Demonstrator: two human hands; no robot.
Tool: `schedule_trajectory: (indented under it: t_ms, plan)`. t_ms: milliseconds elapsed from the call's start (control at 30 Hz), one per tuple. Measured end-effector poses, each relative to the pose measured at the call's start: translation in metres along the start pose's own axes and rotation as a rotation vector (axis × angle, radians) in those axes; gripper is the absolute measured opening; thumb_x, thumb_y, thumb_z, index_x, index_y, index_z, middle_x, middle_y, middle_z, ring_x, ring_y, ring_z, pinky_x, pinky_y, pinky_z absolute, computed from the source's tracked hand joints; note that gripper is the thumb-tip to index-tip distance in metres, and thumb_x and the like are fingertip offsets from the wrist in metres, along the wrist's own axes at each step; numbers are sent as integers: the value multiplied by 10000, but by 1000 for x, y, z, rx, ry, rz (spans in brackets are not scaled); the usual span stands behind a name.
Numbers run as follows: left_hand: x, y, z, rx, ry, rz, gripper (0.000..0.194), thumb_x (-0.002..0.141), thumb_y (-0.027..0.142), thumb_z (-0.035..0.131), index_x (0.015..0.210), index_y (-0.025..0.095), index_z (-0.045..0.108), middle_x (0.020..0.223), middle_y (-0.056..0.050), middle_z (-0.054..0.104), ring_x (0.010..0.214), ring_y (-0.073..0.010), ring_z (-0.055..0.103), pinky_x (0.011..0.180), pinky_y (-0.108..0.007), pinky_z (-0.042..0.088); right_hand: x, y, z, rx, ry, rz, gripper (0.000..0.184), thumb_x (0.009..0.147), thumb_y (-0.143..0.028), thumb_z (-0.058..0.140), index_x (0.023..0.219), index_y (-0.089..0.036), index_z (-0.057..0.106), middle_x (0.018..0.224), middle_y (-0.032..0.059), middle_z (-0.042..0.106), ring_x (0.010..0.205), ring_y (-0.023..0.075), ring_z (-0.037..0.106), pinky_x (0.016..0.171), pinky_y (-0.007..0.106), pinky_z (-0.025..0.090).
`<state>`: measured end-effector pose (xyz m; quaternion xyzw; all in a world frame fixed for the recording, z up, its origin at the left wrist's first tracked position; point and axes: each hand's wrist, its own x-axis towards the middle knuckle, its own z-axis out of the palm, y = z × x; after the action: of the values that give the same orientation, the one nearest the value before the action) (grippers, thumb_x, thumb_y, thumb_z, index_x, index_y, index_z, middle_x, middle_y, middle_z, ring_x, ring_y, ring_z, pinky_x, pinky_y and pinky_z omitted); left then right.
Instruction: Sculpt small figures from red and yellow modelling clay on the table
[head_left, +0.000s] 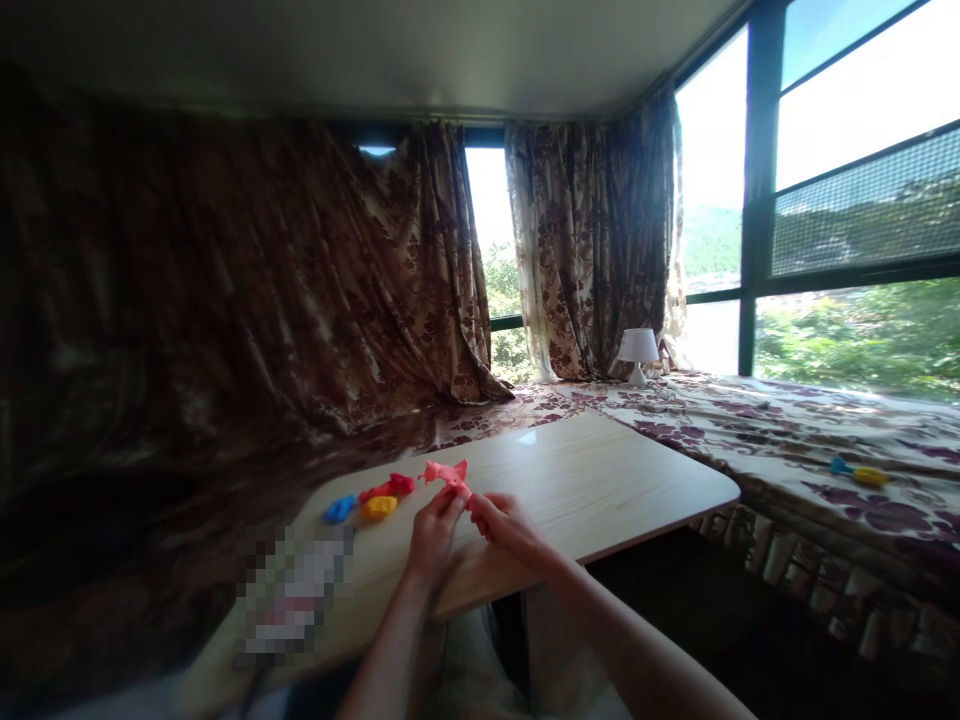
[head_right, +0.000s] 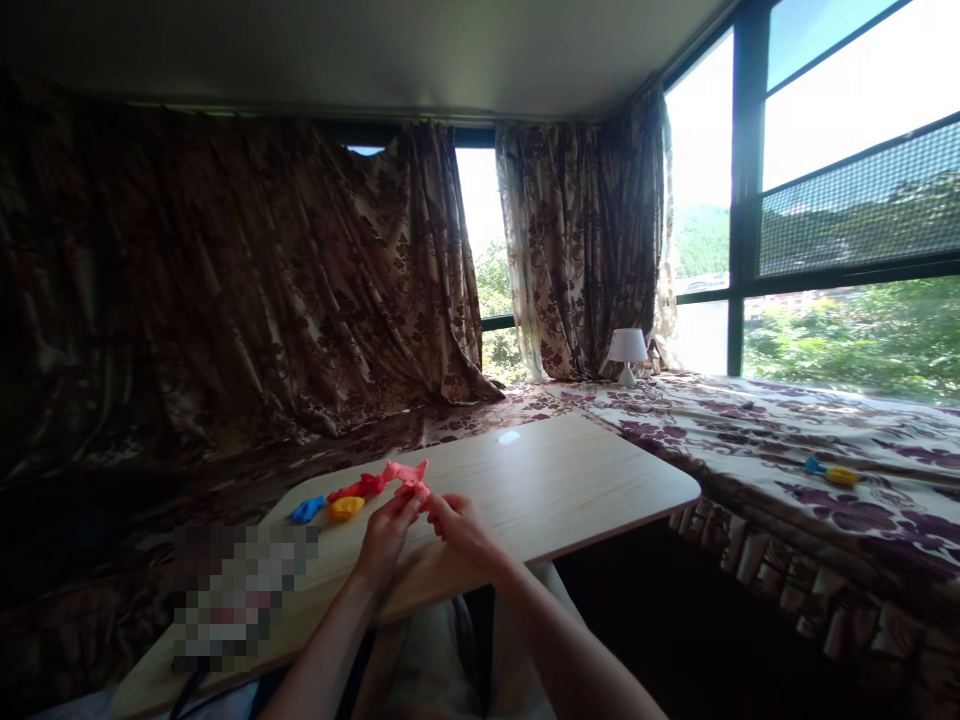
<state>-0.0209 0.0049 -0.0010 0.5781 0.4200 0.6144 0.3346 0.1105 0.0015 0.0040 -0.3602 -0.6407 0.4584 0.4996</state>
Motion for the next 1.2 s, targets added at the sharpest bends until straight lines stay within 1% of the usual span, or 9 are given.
schedule_trajectory:
  t_ms: [200,300,433,533,700,867,1033,1133,1200]
  plan:
    - [-1,-1,0,38,12,38,284,689,407,619,782,150,695,726,-24,683,726,-175,594,711,-275,448,1,2,-2,2,31,-10,291,752,-294,470,494,-159,479,444,-51,422,431,66,347,428,199,264]
    - [1,-1,-2,83,32,58,285,703,413,605,783,155,696,752,-29,691,762,-185,598,742,-280,440,4,6,-2,25,67,10,341,787,-345,423,501,-165,467,426,-55,392,411,65,333,418,200,257]
    - [2,0,-4,87,95,30,312,689,432,616,804,154,698,730,-32,691,750,-193,604,723,-284,446,5,8,0,-24,69,14,400,815,-432,394,555,-154,515,450,-44,424,418,70,367,423,200,278]
    - [0,2,-2,66,42,46,298,684,417,625,808,157,700,734,-23,693,745,-187,605,729,-278,446,2,5,-1,-97,41,-56,331,795,-375,457,564,-150,535,483,-43,452,462,73,390,456,198,296]
    - [-2,4,0,47,-33,47,289,720,407,588,803,151,695,763,-31,696,768,-185,609,756,-285,450,-1,0,-2,-28,-1,-38,325,798,-334,435,526,-162,481,460,-52,423,435,67,354,448,200,286]
    - [-1,6,-1,86,-5,78,278,728,401,575,780,150,683,791,-54,699,793,-202,615,806,-318,442,4,6,0,23,64,-2,389,828,-387,353,524,-170,458,436,-49,403,399,66,342,417,201,273]
    - [-3,8,1,74,13,69,246,695,388,601,764,161,664,723,-26,681,740,-192,614,752,-301,460,4,10,0,-47,78,-26,334,797,-363,423,558,-153,523,464,-42,454,425,69,375,437,196,290]
    - [-4,10,2,84,-17,85,227,690,379,603,744,167,662,709,-14,674,722,-182,607,735,-287,459,4,11,-1,-80,110,-55,296,763,-315,465,517,-158,507,458,-44,449,438,71,376,446,196,294]
    - [-4,10,3,90,-25,93,223,694,377,600,741,169,664,720,-14,678,727,-179,609,740,-282,455,5,12,-2,-81,148,-70,333,781,-341,449,504,-162,498,454,-41,441,445,76,383,462,201,306]
